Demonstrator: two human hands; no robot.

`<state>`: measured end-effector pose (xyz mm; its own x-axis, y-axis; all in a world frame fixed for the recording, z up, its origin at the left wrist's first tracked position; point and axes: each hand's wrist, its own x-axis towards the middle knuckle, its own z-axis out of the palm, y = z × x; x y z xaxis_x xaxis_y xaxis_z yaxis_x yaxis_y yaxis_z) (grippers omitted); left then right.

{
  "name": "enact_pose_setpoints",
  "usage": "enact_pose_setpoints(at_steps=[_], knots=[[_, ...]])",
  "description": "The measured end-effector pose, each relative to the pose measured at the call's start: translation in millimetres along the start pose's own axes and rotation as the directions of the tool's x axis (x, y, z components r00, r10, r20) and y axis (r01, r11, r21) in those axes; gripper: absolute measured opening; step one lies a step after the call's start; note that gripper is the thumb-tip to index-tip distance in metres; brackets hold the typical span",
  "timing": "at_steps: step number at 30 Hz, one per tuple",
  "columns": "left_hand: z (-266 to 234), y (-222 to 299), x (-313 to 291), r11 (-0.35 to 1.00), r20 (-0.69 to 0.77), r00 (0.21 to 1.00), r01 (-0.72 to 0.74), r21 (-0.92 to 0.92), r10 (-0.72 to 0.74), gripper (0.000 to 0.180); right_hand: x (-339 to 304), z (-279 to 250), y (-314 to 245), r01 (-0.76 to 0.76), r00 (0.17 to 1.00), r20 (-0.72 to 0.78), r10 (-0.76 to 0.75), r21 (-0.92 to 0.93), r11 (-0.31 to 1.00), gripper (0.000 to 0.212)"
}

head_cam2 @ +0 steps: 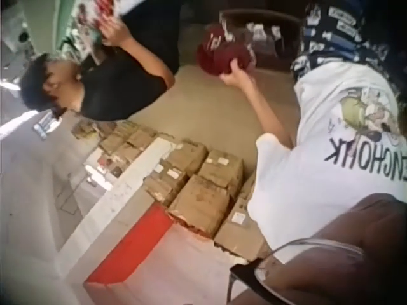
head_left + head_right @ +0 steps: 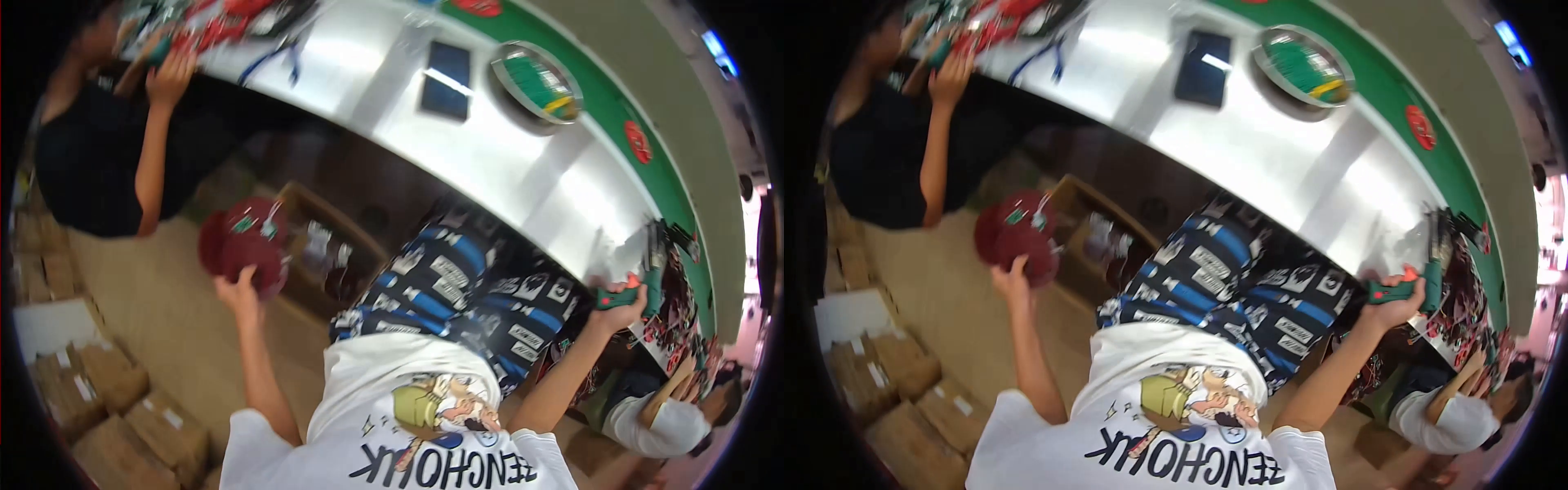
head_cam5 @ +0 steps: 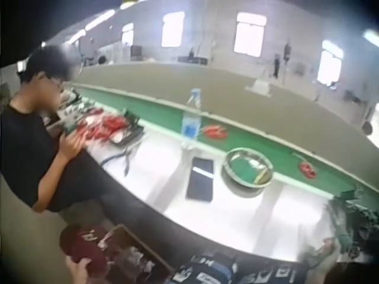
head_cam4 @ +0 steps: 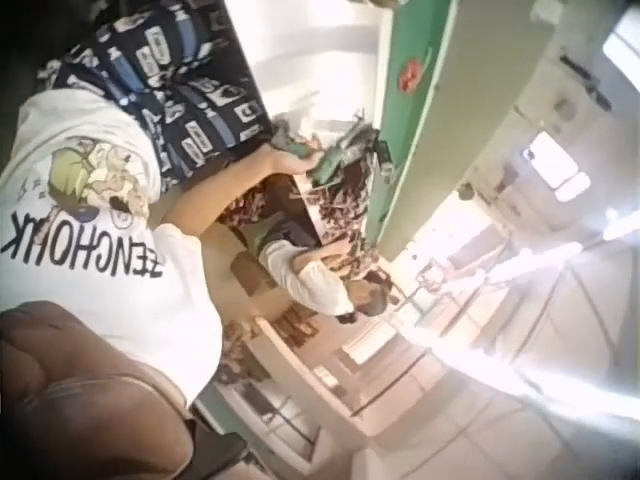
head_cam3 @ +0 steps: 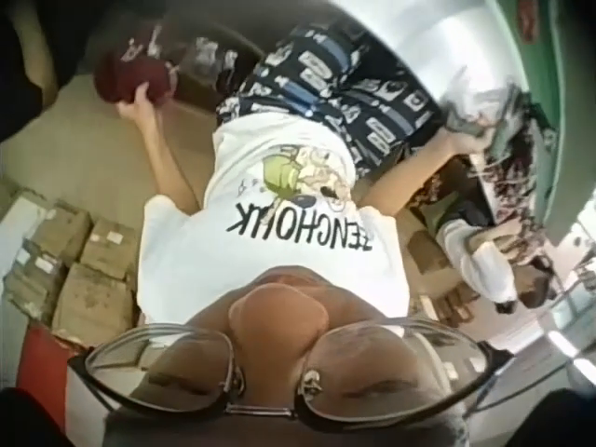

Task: Assembling electronic components into red circular housings on a factory assembly line using a handheld tool.

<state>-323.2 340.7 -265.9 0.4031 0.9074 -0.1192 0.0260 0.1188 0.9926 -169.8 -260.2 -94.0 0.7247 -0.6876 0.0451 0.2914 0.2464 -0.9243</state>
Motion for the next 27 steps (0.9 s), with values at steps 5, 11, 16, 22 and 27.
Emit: enact_pose_setpoints(at_steps=[5, 11, 16, 22, 27], knots=[[71.0, 139.8, -19.1, 0.959, 0.245, 0.935, -0.214, -0.184, 0.255, 0.053, -9.6, 1.5, -13.0, -0.027, 0.994, -0.1, 0.036, 0.088, 0.996, 0.035], [240.5, 248.7, -97.9, 0.962, 0.73, 0.627, -0.156, -0.224, 0.272, 0.055, -11.7, 9.5, -27.3, -0.011, 0.987, -0.158, 0.042, 0.193, 0.981, 0.033], [397.1, 240.6, -212.6, 0.932, 0.986, 0.102, -0.351, -0.087, 0.13, 0.063, -2.8, -7.4, -28.4, 0.167, 0.964, -0.229, -0.132, 0.139, 0.976, 0.031], [523.5, 195.8, -302.0, 0.837, 0.976, -0.213, -0.541, -0.085, -0.039, 0.056, 9.4, -2.2, -30.4, 0.265, 0.924, -0.297, -0.24, 0.046, 0.963, 0.032], [560.6, 196.6, -335.4, 0.707, 0.923, -0.35, -0.693, -0.139, -0.162, 0.052, 8.4, -8.6, -29.7, 0.186, 0.927, -0.349, -0.139, 0.103, 0.977, 0.034]])
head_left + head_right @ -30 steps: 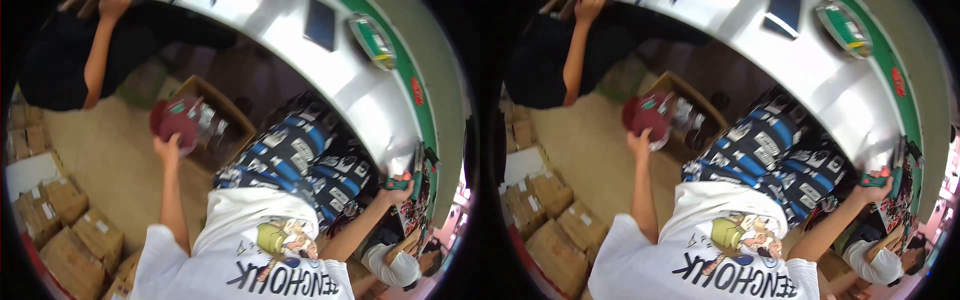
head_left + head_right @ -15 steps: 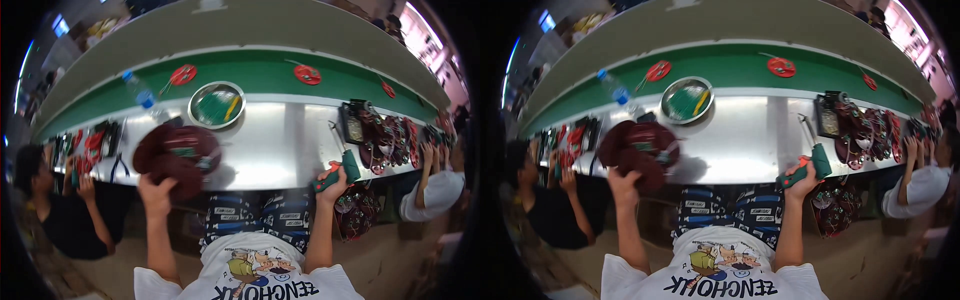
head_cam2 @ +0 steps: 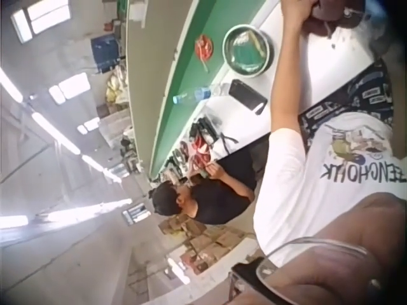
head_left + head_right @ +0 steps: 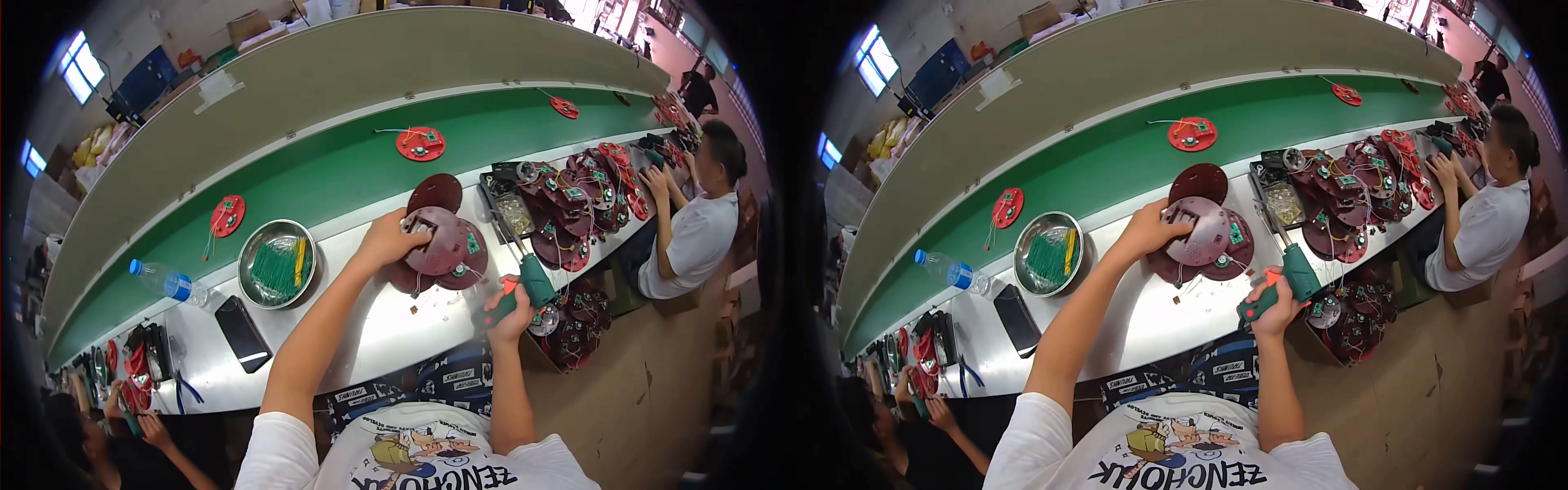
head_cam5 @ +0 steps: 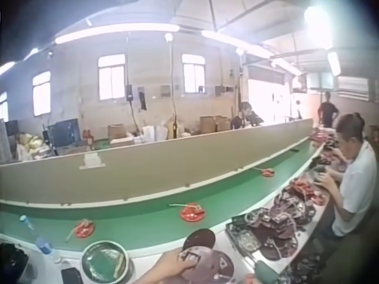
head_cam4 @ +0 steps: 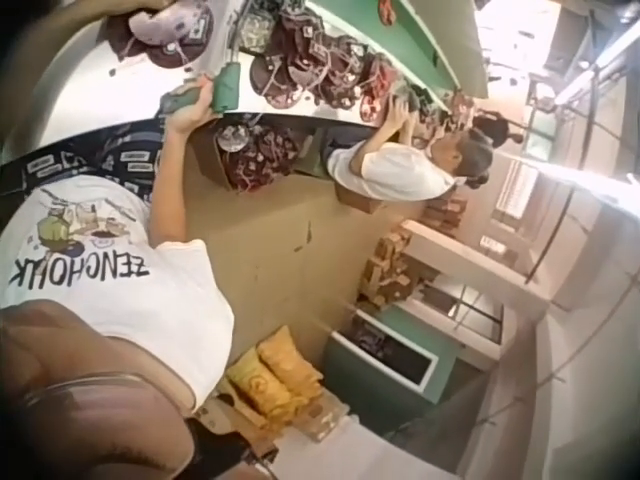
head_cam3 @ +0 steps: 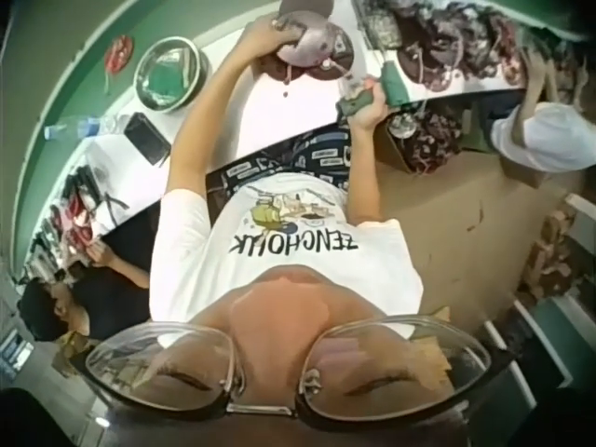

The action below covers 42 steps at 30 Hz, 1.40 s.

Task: Assembling electronic components into red circular housings on a factory assembly line using a handheld tool.

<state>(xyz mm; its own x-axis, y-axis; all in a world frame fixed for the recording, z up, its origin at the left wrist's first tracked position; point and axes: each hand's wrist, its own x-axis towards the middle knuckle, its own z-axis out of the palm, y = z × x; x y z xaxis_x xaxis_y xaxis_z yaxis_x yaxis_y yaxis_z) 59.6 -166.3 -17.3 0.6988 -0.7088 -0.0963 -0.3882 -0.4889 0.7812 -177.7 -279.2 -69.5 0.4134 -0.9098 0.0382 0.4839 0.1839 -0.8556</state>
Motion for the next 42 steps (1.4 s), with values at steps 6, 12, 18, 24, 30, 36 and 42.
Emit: enact_pose_setpoints(at_steps=[6, 12, 18, 24, 30, 36, 42], knots=[[23.1, -15.4, 6.6, 0.977, -0.33, 0.932, -0.191, -0.092, 0.151, 0.03, 0.5, 0.8, 2.2, -0.046, 0.998, 0.034, 0.046, -0.028, 0.999, 0.034], [41.5, -8.2, 9.3, 0.875, -0.472, 0.875, -0.309, -0.373, 0.107, 0.028, -4.6, -3.3, 1.3, -0.055, 0.979, 0.196, 0.047, 0.032, 0.998, 0.04], [14.1, -1.0, 17.0, 0.976, -0.468, 0.877, -0.185, -0.113, 0.111, 0.03, -0.1, 0.9, 0.4, -0.019, 0.98, 0.201, 0.013, 0.028, 0.999, 0.036], [-95.5, -47.2, 45.4, 0.998, -0.586, 0.809, -0.025, 0.051, 0.05, 0.027, 1.4, 5.7, -2.8, -0.055, 0.988, 0.145, 0.059, -0.025, 0.998, 0.036], [-213.9, -137.8, 44.1, 0.669, -0.656, 0.749, 0.537, 0.515, -0.096, 0.041, 5.8, -14.5, 5.9, -0.084, 0.976, 0.2, 0.087, -0.024, 0.996, 0.03], [-240.1, -196.3, 21.8, 0.817, -0.502, 0.863, 0.329, 0.473, -0.057, 0.047, 1.5, -4.4, 8.6, -0.023, 0.983, 0.185, 0.013, 0.054, 0.998, 0.029], [-133.9, -31.9, -72.7, 0.866, -0.256, 0.83, -0.448, 0.221, 0.495, 0.039, -2.6, -9.6, 5.9, -0.029, 0.987, 0.158, 0.022, 0.039, 0.999, 0.035]])
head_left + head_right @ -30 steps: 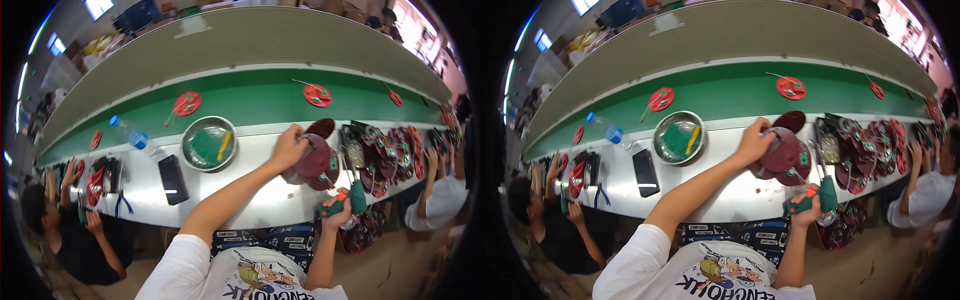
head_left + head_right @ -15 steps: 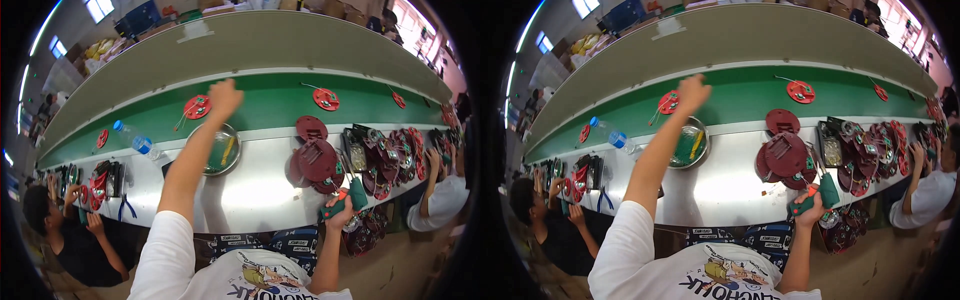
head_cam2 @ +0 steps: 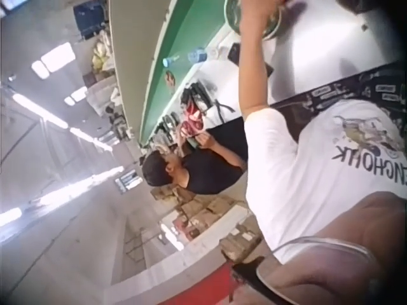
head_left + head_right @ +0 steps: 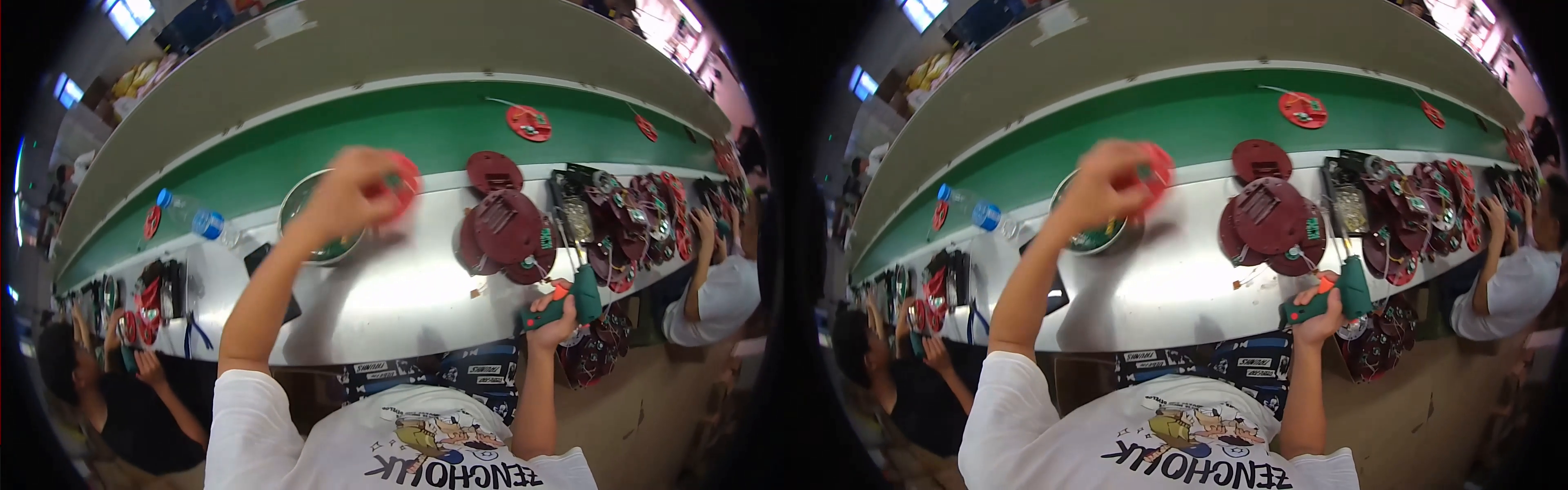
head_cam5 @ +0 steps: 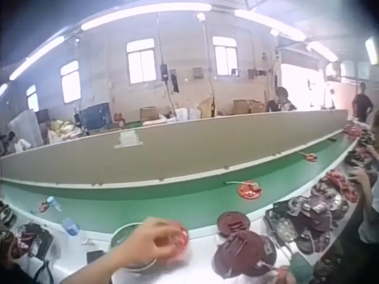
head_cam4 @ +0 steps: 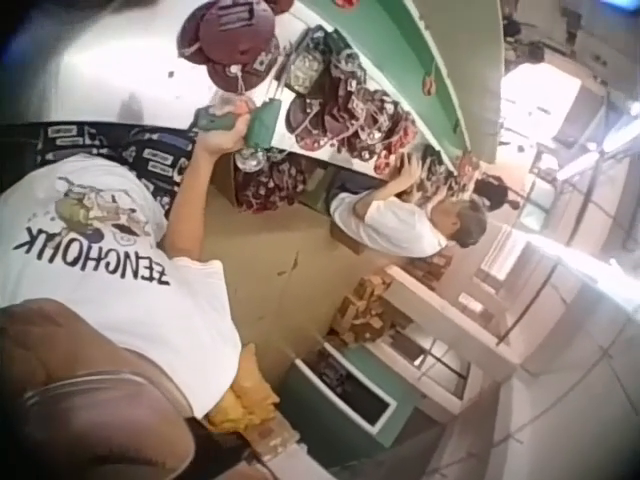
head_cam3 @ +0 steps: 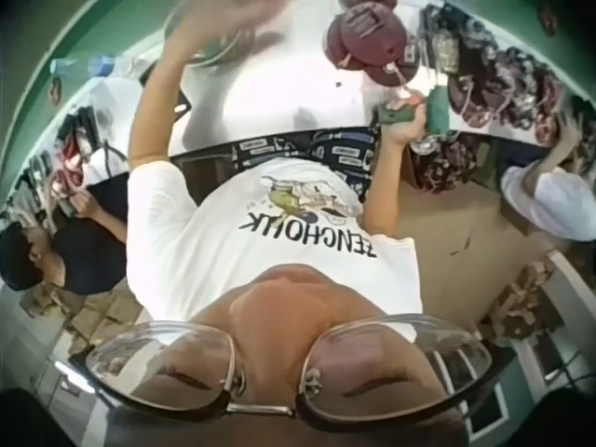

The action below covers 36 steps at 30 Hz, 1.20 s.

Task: Assembling electronic components into red circular housings on a factory assembly line using a handheld tool.

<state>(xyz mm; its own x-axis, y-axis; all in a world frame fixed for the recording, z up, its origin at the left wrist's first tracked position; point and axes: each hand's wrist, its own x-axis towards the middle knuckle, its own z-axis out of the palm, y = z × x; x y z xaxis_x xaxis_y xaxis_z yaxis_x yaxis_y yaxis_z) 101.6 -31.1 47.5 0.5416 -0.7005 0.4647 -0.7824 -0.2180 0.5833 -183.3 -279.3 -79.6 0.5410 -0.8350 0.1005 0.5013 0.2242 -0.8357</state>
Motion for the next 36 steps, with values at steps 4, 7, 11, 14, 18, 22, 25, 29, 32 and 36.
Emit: enact_pose_setpoints(at_steps=[4, 7, 11, 14, 18, 22, 25, 29, 32, 36], knots=[[52.5, 41.8, -76.5, 0.989, 0.281, 0.95, -0.144, 0.014, 0.135, 0.041, 4.7, -2.5, 0.4, 0.026, 0.997, 0.072, -0.023, -0.037, 0.999, 0.036], [71.6, 37.3, -113.6, 0.994, 0.19, 0.98, -0.078, 0.074, 0.063, 0.041, 6.2, 1.2, 1.2, 0.045, 0.996, 0.086, -0.04, -0.065, 0.997, 0.036], [37.6, 25.0, -105.0, 0.972, -0.11, 0.994, 0.05, 0.231, -0.025, 0.022, 5.0, -0.2, -0.5, 0.029, 0.993, 0.117, -0.021, -0.07, 0.997, 0.036], [21.6, -23.4, -95.3, 0.826, -0.291, 0.919, 0.374, 0.421, -0.267, 0.015, 3.7, -0.7, -1.4, 0.008, 0.993, 0.12, 0.001, -0.069, 0.998, 0.036], [21.6, -54.1, -85.9, 0.711, -0.218, 0.886, 0.459, 0.532, -0.409, 0.016, 2.3, 3.0, -3.5, 0.006, 0.994, 0.108, 0.001, -0.072, 0.997, 0.036], [18.7, -54.3, -83.7, 0.698, -0.243, 0.823, 0.565, 0.44, -0.513, 0.014, 2.4, 1.4, -3.9, 0.003, 0.993, 0.122, 0.003, -0.047, 0.999, 0.035], [14.6, -54.9, -83.2, 0.75, -0.285, 0.794, 0.605, 0.269, -0.538, 0.013, -0.7, 10.8, -7.9, -0.013, 0.998, 0.065, 0.016, -0.049, 0.999, 0.035], [9.0, -58.6, -86.8, 0.75, -0.281, 0.735, 0.657, 0.072, -0.617, 0.014, 3.0, -3.4, -6.1, 0.007, 0.988, 0.154, 0.001, -0.051, 0.999, 0.036], [9.3, -58.9, -92.4, 0.864, -0.389, 0.784, 0.499, -0.066, -0.483, 0.013, 2.5, -1.5, -5.3, -0.012, 0.986, 0.164, 0.021, -0.056, 0.998, 0.037], [16.6, 7.8, -95.4, 0.89, -0.35, 0.819, 0.398, -0.223, -0.454, 0.01, -0.5, -4.5, -6.6, -0.045, 0.955, 0.289, 0.064, -0.07, 0.997, 0.038]])
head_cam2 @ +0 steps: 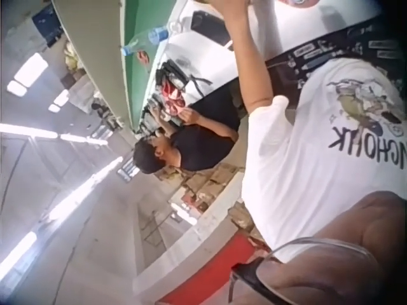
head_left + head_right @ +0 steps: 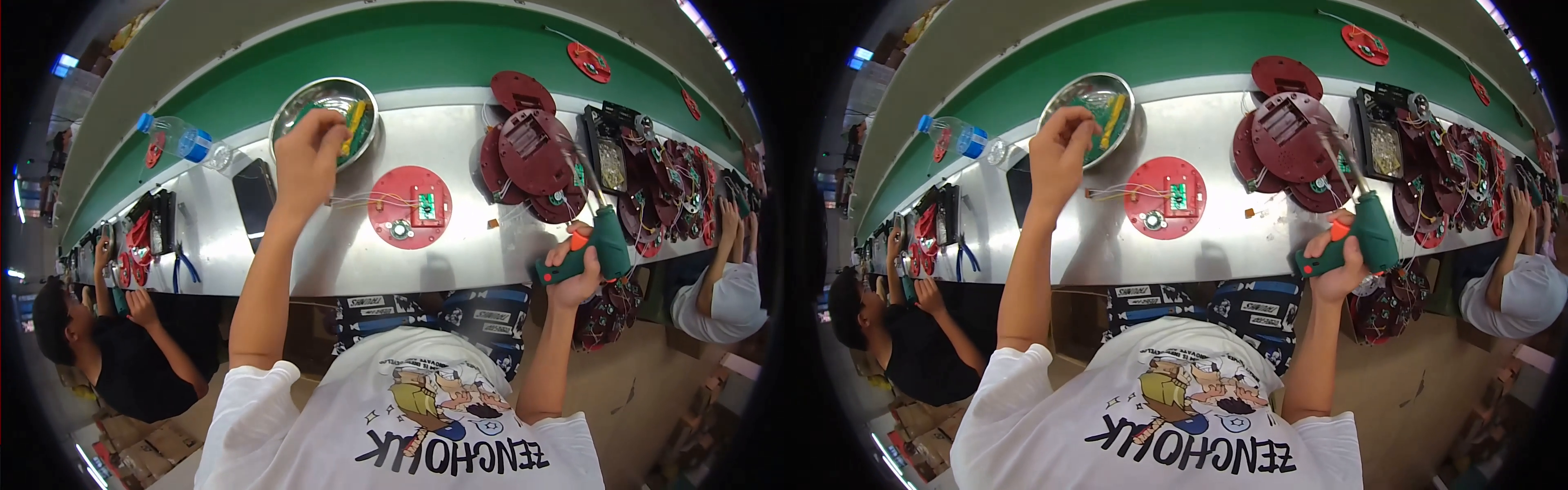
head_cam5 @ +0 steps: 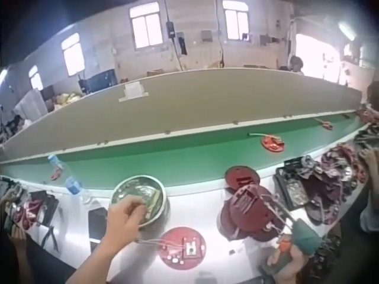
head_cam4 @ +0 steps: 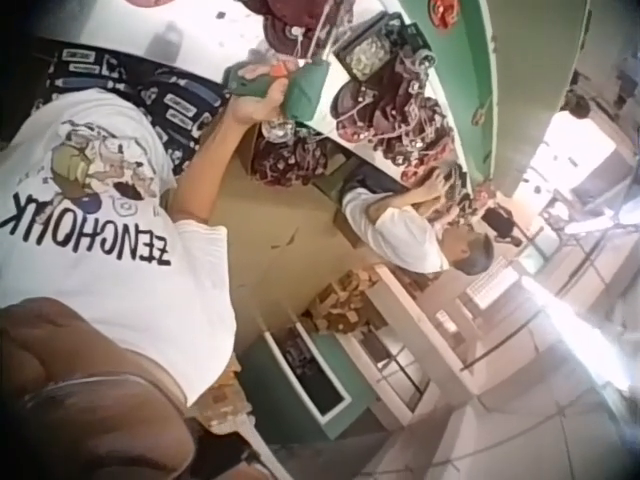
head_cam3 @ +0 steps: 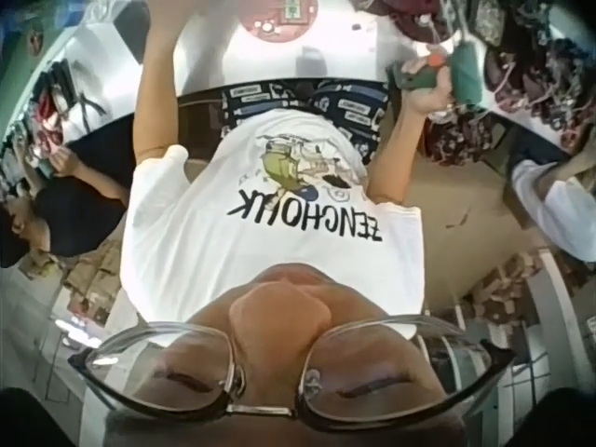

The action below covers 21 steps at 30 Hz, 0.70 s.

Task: Assembling electronic components into red circular housings on a factory assembly line using a handheld tool.

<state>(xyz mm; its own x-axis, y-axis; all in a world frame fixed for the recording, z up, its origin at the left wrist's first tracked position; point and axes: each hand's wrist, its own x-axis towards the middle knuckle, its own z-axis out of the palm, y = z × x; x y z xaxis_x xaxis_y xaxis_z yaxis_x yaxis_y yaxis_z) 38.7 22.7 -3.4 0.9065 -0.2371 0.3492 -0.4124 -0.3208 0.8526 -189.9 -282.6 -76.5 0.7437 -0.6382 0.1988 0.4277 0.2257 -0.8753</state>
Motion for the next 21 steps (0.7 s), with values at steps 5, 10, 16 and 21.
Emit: enact_pose_setpoints(at_steps=[5, 10, 16, 21], knots=[[30.4, 23.1, -62.3, 0.96, 0.156, 0.965, -0.236, 0.148, 0.213, 0.008, -35.0, 9.9, -0.1, -0.104, 0.953, 0.268, 0.139, -0.139, 0.985, 0.046], [55.1, -1.5, -93.4, 0.942, 0.126, 0.948, -0.308, 0.132, 0.293, 0.01, -43.1, 16.7, 4.1, 0.041, 0.864, 0.447, 0.23, -0.52, 0.853, 0.048], [60.6, -8.6, -97.7, 0.938, 0.1, 0.953, -0.301, 0.174, 0.287, 0.01, -42.2, 16.5, 6.0, 0.06, 0.854, 0.469, 0.224, -0.518, 0.853, 0.043], [59.5, -10.5, -97.3, 0.951, 0.078, 0.961, -0.274, 0.143, 0.265, 0.01, -41.1, 14.3, 6.5, 0.13, 0.831, 0.517, 0.205, -0.54, 0.832, 0.045]])
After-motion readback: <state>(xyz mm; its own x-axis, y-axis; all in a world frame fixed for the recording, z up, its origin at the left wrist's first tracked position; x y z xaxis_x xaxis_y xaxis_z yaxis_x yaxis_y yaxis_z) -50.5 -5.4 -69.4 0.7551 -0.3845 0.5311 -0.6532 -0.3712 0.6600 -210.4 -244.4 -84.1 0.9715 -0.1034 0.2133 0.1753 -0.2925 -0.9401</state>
